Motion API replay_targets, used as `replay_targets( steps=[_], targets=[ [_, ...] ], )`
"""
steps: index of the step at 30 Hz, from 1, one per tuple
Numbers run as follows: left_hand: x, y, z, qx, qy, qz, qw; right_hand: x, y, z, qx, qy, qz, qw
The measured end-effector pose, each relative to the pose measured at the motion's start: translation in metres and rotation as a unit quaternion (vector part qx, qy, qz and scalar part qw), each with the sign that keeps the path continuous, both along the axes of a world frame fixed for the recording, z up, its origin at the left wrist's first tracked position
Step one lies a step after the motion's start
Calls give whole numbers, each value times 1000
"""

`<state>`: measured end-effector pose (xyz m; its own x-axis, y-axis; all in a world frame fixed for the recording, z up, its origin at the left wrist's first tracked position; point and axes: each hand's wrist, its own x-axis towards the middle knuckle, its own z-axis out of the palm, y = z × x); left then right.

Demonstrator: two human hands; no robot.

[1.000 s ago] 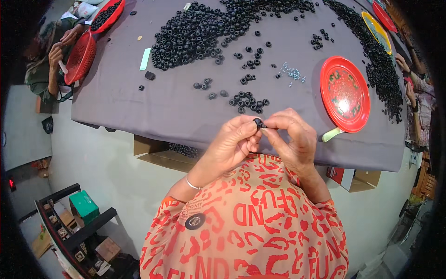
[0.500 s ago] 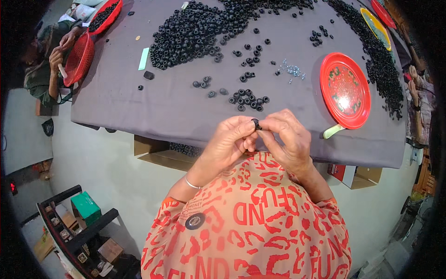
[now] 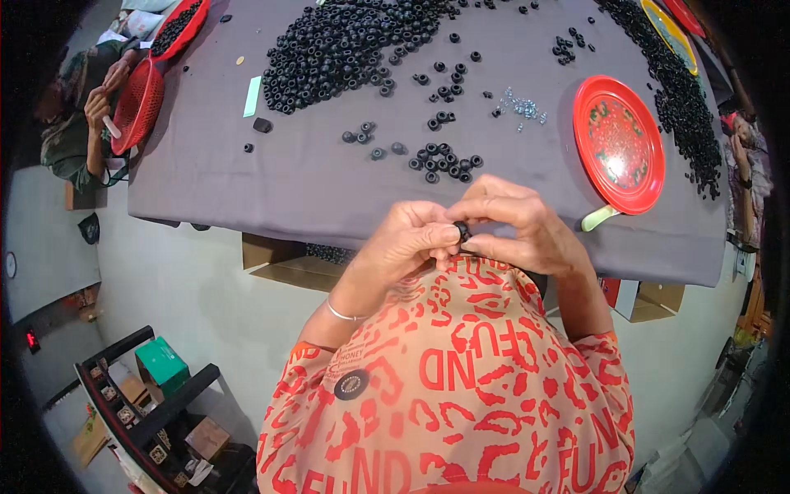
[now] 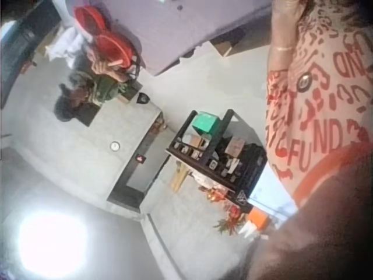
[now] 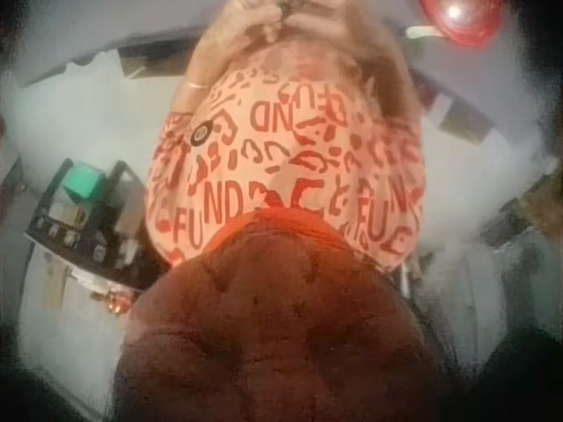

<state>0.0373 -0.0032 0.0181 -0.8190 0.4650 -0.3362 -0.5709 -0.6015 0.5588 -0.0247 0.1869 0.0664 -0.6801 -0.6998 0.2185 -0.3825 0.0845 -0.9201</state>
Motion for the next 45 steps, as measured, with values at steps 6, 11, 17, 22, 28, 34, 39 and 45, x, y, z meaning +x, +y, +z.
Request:
replay_targets(
  steps=[6, 11, 17, 22, 28, 34, 39, 45],
  targets=[
    [13, 2, 7, 11, -66, -33, 997, 6, 6, -7, 16, -36, 79, 996],
    [23, 3, -6, 66, -88, -36, 993, 20, 3, -13, 10, -35, 48, 998],
    [23, 1, -9, 61, -91, -52, 993, 23, -1, -20, -3, 0, 35, 999],
    [24, -1, -12, 94, -119, -25, 988, 21, -7, -27, -6, 35, 21, 999],
    [8, -14, 8, -287, 2, 100, 953, 11, -24, -28, -10, -36, -35, 999],
    [-60, -36, -15, -732, 432, 214, 481, -5, -11, -46, 18, 2, -215, 977],
    [-74, -45, -22, -748, 475, 144, 441, -14, 4, -60, 26, 38, -290, 956],
    [-74, -63, -33, -729, 466, 196, 462, -44, 23, -81, 130, 132, -434, 882]
  ],
)
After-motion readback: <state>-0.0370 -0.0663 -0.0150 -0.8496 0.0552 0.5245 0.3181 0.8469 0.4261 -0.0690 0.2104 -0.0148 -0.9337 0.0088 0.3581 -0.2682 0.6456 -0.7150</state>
